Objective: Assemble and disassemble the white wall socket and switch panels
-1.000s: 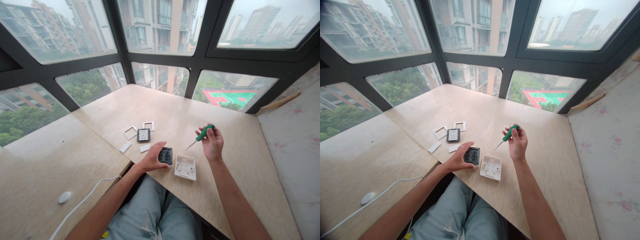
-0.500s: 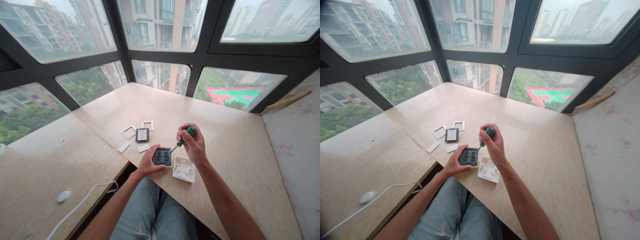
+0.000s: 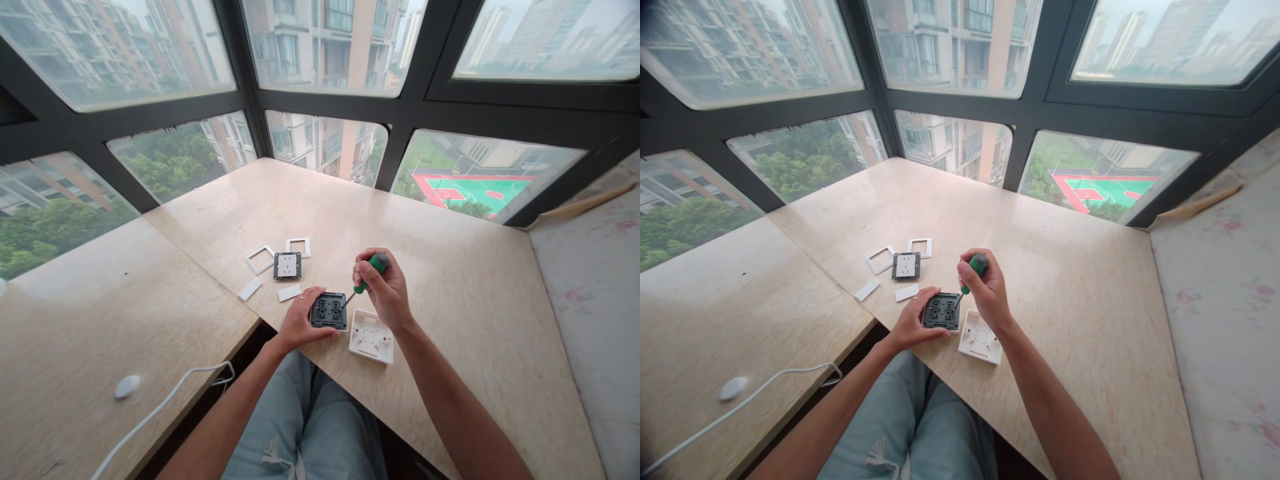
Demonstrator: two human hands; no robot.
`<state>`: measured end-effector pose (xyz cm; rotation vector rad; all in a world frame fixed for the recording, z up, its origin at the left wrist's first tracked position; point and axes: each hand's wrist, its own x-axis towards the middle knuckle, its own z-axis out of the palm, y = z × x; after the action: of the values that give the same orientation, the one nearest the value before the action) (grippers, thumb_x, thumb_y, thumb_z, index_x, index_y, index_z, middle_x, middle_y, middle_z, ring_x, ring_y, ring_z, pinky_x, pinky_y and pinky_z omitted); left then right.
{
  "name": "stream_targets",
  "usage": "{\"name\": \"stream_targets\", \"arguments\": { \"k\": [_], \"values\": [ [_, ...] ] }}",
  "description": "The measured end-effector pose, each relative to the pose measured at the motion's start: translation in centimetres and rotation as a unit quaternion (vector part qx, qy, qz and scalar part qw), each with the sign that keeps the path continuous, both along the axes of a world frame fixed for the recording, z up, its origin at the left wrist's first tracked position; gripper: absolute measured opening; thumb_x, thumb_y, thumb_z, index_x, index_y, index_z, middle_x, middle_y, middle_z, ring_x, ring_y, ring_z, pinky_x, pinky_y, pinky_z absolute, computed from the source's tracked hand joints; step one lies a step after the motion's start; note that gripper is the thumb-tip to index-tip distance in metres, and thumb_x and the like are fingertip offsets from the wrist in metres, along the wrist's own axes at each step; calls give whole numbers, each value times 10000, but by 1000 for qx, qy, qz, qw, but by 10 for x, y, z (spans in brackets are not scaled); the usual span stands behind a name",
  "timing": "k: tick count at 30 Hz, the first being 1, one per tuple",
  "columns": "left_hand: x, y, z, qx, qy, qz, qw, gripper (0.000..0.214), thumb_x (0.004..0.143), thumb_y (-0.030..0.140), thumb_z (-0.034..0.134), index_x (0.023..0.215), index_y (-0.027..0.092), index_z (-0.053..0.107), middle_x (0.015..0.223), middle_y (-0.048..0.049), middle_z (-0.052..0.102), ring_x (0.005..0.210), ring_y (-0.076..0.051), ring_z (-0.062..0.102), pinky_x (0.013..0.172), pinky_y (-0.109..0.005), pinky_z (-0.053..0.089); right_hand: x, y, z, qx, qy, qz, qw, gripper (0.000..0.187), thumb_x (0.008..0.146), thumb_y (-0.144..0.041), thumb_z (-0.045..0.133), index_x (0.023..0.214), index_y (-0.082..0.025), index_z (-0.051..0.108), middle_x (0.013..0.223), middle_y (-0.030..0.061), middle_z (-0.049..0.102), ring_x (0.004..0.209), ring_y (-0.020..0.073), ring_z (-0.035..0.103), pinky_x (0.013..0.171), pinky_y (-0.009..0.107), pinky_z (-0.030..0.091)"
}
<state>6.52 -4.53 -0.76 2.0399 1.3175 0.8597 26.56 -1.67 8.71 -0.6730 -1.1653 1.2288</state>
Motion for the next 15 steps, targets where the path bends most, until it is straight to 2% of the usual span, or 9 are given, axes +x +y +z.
{"name": "stream_targets", "arguments": {
  "k": [6, 15],
  "values": [
    [0, -1, 0, -5, 6, 3, 1000, 933, 619, 575, 853, 1397, 223, 476, 1416, -131, 518, 1330, -337, 482, 1140, -503, 379, -1, -2, 0, 21, -18, 19, 999, 175, 882, -351, 680, 991, -253, 584, 831, -32, 559, 639, 97, 527, 555, 240, 441],
    [0, 0, -2, 4, 15, 3, 1000, 933, 623, 592, 839, 1402, 241, 466, 1411, -118, 523, 1321, -345, 486, 1125, -515, 391, -1, -18, 6, 107, -121, 82, 983, 188, 925, -340, 628, 1082, -251, 576, 873, 2, 573, 744, 133, 541, 666, 283, 476]
  ]
}}
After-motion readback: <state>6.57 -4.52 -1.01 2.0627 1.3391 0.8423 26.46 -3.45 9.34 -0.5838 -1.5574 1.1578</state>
